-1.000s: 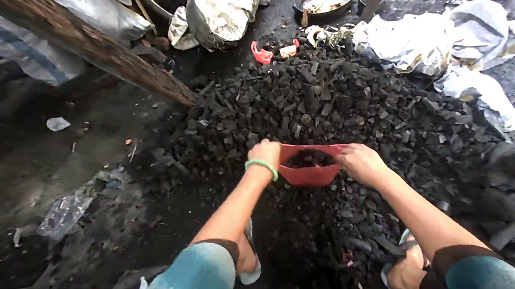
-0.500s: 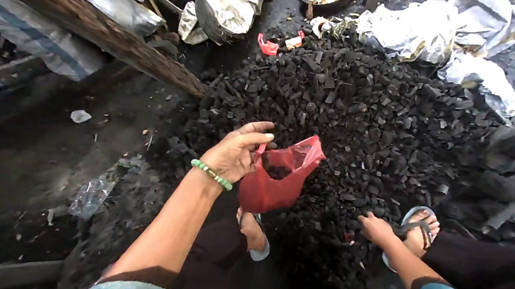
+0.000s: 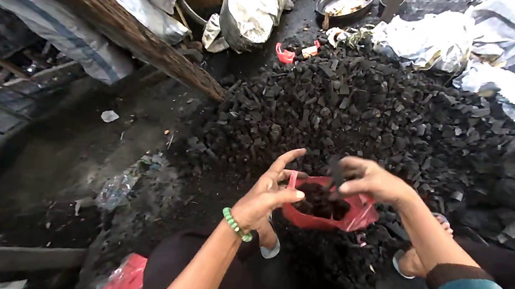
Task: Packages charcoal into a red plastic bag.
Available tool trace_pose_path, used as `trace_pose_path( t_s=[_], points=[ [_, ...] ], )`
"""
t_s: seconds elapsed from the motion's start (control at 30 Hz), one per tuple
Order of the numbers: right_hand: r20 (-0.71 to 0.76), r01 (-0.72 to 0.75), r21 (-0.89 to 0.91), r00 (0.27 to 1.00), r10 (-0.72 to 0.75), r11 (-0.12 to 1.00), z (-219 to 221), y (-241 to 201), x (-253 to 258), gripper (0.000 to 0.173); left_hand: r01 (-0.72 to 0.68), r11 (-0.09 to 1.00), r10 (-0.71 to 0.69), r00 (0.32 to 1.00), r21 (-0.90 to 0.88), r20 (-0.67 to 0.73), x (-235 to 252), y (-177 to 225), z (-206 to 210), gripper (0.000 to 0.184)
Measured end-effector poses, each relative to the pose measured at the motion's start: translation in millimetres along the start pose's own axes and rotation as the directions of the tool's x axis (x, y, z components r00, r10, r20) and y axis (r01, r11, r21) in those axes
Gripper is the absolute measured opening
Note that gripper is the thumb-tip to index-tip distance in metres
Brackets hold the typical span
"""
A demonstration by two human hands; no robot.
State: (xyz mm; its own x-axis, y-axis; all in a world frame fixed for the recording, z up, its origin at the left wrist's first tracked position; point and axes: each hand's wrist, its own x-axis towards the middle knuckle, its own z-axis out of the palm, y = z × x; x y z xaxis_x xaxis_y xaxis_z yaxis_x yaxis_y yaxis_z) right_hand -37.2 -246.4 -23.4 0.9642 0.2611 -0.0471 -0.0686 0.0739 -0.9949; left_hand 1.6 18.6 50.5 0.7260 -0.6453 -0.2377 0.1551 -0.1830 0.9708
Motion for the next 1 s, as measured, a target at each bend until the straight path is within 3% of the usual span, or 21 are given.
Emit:
trace_pose_path(
  t_s=[0.03, 0.07, 0.1, 0.13, 0.17, 0.23, 0.3, 0.37, 0.4, 0.47, 0.53, 0.63, 0.67, 0.73, 0.77, 0.83, 0.9, 0.93, 1.0],
  points=[
    [0.062, -0.057, -0.292, 0.995, 0.078, 0.955, 9.1, -1.4, 2.4, 0.039, -0.007, 1.000, 0.007, 1.000, 0.002, -0.003, 0.8, -3.8, 2.2, 0.081],
    [0.054, -0.109, -0.588, 0.983, 0.173, 0.801, 18.9, 7.5, 6.1, 0.037, -0.002, 1.000, 0.002, 1.000, 0.013, -0.003, 2.0, -7.9, 4.8, 0.079],
    [0.004, -0.159, -0.792, 0.964, 0.265, 0.590, 28.4, 25.1, 8.4, 0.035, 0.006, 1.000, -0.006, 1.000, 0.025, 0.006, 4.2, -13.2, 7.6, 0.077],
    [-0.042, -0.179, -0.875, 0.953, 0.299, 0.449, 36.1, 48.1, 7.2, 0.031, 0.022, 0.999, -0.023, 0.999, 0.037, 0.028, 7.2, -20.0, 10.4, 0.076],
    [-0.070, -0.203, -0.899, 0.942, 0.328, 0.389, 41.4, 68.2, 3.9, 0.029, 0.044, 0.997, -0.048, 0.997, 0.064, 0.058, 10.5, -27.5, 14.0, 0.075],
    [-0.121, -0.280, -0.885, 0.910, 0.397, 0.372, 47.3, 91.6, -3.9, 0.034, 0.100, 0.984, -0.118, 0.987, 0.150, 0.112, 17.1, -41.4, 22.5, 0.071],
    [-0.140, -0.318, -0.876, 0.886, 0.441, 0.361, 47.0, 95.2, -9.2, 0.043, 0.162, 0.964, -0.196, 0.970, 0.212, 0.145, 25.4, -40.3, 28.4, 0.059],
    [-0.128, -0.304, -0.891, 0.880, 0.458, 0.336, 41.8, 80.4, -12.1, 0.045, 0.177, 0.898, -0.239, 0.965, 0.403, 0.109, 34.0, -38.0, 26.2, 0.052],
    [-0.110, -0.277, -0.910, 0.880, 0.462, 0.309, 37.5, 69.2, -13.9, 0.045, 0.193, 0.806, -0.280, 0.957, 0.559, 0.073, 37.0, -35.7, 23.5, 0.053],
    [-0.068, -0.199, -0.953, 0.875, 0.480, 0.227, 28.7, 44.0, -19.5, 0.055, 0.251, 0.484, -0.404, 0.914, 0.838, -0.041, 41.0, -31.7, 24.6, 0.070],
    [-0.006, -0.097, -0.984, 0.856, 0.517, 0.149, 25.7, 19.0, -27.2, 0.056, 0.267, 0.199, -0.505, 0.853, 0.943, -0.135, 44.6, -36.0, 30.4, 0.081],
    [0.092, 0.086, -0.996, 0.832, 0.548, 0.036, 33.8, -8.1, -38.2, 0.022, 0.228, 0.025, -0.599, 0.783, 0.973, -0.167, 50.6, -33.3, 38.9, 0.042],
    [0.112, 0.132, -0.991, 0.820, 0.562, 0.004, 39.1, -15.8, -41.3, 0.021, 0.216, -0.002, -0.621, 0.765, 0.976, -0.170, 53.9, -30.7, 40.7, 0.037],
    [0.186, 0.219, -0.976, 0.817, 0.545, 0.004, 48.5, -30.2, -44.7, 0.024, 0.225, 0.042, -0.612, 0.776, 0.973, -0.153, 59.9, -23.0, 40.9, 0.034],
    [0.255, 0.272, -0.962, 0.842, 0.475, 0.032, 51.6, -35.6, -45.6, 0.023, 0.237, 0.129, -0.589, 0.799, 0.963, -0.117, 64.2, -19.6, 38.5, 0.035],
    [0.424, 0.417, -0.906, 0.894, 0.144, 0.078, 55.0, -35.4, -45.0, 0.013, 0.246, 0.435, -0.500, 0.866, 0.866, 0.006, 72.9, -18.6, 33.4, 0.039],
    [0.463, 0.495, -0.858, 0.861, -0.209, 0.139, 58.7, -36.8, -34.9, 0.009, 0.243, 0.799, -0.343, 0.936, 0.550, 0.084, 71.5, -18.2, 36.5, 0.031],
    [0.415, 0.490, -0.847, 0.852, -0.318, 0.206, 59.5, -41.9, -28.8, 0.011, 0.243, 0.911, -0.285, 0.955, 0.334, 0.082, 67.6, -15.7, 41.7, 0.027],
    [0.221, 0.375, -0.853, 0.889, -0.400, 0.364, 55.6, -60.7, -19.2, 0.015, 0.274, 0.959, -0.269, 0.960, -0.069, 0.077, 60.1, -6.4, 49.0, 0.033]
  ],
)
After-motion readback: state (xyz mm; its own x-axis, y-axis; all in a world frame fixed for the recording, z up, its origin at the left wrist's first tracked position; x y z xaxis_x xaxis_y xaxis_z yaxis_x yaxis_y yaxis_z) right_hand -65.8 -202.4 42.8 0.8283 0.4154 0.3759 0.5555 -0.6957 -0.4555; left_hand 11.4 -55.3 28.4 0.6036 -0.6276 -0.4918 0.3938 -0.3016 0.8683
